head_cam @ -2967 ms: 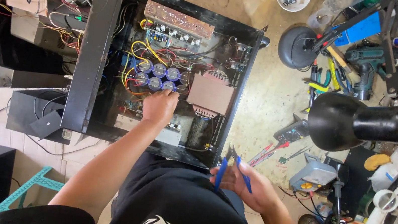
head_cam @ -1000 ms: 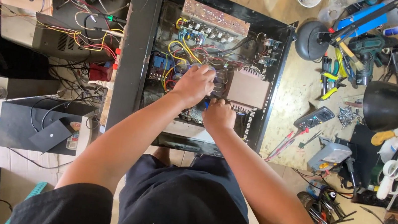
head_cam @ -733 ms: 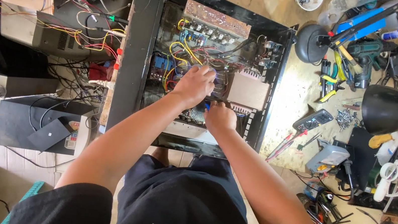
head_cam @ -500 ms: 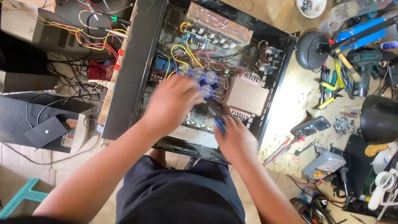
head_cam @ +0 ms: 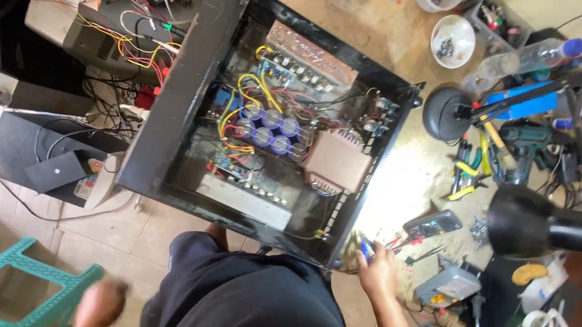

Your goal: Repairing or assembling an audio amplifier by connecting internal wiring and testing components with a multimeter.

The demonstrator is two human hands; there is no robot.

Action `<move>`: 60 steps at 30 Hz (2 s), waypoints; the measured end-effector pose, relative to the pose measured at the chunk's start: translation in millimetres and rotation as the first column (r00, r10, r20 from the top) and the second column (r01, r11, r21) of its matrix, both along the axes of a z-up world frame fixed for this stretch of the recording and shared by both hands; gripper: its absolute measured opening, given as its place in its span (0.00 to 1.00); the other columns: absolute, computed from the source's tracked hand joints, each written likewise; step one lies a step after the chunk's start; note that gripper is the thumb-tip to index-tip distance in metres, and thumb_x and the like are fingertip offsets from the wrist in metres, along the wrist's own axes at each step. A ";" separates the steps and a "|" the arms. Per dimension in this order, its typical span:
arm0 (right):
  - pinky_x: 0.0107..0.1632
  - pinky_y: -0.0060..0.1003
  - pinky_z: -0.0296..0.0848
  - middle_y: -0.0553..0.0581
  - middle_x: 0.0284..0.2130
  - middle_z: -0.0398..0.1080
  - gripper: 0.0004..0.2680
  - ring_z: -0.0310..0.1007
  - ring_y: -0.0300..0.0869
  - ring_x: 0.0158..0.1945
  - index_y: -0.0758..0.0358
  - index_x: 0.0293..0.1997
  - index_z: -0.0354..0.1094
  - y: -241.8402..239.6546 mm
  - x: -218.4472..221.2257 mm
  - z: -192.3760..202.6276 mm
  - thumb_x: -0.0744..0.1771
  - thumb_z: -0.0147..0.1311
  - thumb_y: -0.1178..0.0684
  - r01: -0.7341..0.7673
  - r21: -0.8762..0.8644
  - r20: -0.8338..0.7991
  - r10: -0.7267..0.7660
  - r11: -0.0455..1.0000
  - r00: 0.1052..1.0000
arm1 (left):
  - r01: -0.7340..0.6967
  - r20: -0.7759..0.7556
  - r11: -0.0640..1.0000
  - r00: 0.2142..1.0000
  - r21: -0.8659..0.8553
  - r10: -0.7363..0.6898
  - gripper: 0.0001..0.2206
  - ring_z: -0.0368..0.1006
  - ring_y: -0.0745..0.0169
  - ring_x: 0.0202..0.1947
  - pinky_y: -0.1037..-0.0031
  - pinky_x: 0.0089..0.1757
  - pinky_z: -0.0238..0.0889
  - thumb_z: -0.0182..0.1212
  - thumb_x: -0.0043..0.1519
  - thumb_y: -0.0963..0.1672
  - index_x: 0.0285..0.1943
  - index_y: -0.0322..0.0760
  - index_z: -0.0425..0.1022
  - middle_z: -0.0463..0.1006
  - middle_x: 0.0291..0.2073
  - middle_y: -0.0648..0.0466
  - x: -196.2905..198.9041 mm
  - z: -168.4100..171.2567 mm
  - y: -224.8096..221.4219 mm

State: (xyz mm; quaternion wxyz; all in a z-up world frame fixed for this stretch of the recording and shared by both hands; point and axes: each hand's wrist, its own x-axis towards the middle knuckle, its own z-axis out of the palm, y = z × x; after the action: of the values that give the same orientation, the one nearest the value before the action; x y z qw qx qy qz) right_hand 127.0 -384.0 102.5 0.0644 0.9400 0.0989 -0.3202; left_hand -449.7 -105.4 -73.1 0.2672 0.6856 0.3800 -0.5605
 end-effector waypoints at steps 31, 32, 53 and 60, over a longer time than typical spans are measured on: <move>0.56 0.56 0.58 0.72 0.55 0.70 0.20 0.64 0.69 0.56 0.57 0.52 0.67 145.9 220.1 -33.9 0.73 0.41 0.29 0.104 0.646 0.247 -0.337 0.756 0.908 | -0.749 0.666 -0.344 -0.662 -0.566 0.345 0.11 0.68 0.60 0.40 0.75 0.35 0.65 0.42 0.73 0.48 0.63 0.54 0.62 0.71 0.49 0.50 347.8 179.0 167.9; 0.56 0.56 0.58 0.72 0.55 0.70 0.20 0.64 0.69 0.56 0.57 0.52 0.67 137.2 232.8 -57.5 0.73 0.41 0.29 0.084 0.649 0.258 -0.323 0.756 0.910 | -0.736 0.658 -0.355 -0.675 -0.576 0.333 0.11 0.68 0.60 0.40 0.75 0.35 0.65 0.42 0.73 0.48 0.63 0.54 0.62 0.71 0.49 0.50 347.2 174.7 171.8; 0.63 0.52 0.59 0.80 0.63 0.62 0.27 0.61 0.68 0.65 0.77 0.68 0.58 123.2 189.7 -86.4 0.74 0.40 0.34 0.106 0.774 0.296 -0.505 0.625 0.811 | -0.792 0.677 -0.231 -0.605 -0.565 0.419 0.10 0.69 0.61 0.39 0.78 0.32 0.68 0.43 0.73 0.48 0.62 0.52 0.59 0.70 0.49 0.47 343.5 173.3 204.6; 0.56 0.51 0.64 0.73 0.48 0.71 0.21 0.69 0.61 0.51 0.70 0.52 0.65 133.8 122.2 -24.1 0.73 0.37 0.37 0.286 0.742 0.157 -0.571 0.607 0.806 | -0.914 0.898 0.046 -0.385 -0.403 0.211 0.08 0.61 0.73 0.46 0.81 0.50 0.57 0.48 0.75 0.51 0.59 0.54 0.66 0.67 0.46 0.60 311.5 98.7 239.2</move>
State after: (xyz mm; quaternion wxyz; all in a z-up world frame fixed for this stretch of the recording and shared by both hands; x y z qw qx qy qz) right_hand 249.2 -250.3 78.4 -0.3505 0.9325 -0.0376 -0.0780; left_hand -138.2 133.8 25.5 0.4650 0.4774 0.6216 0.4116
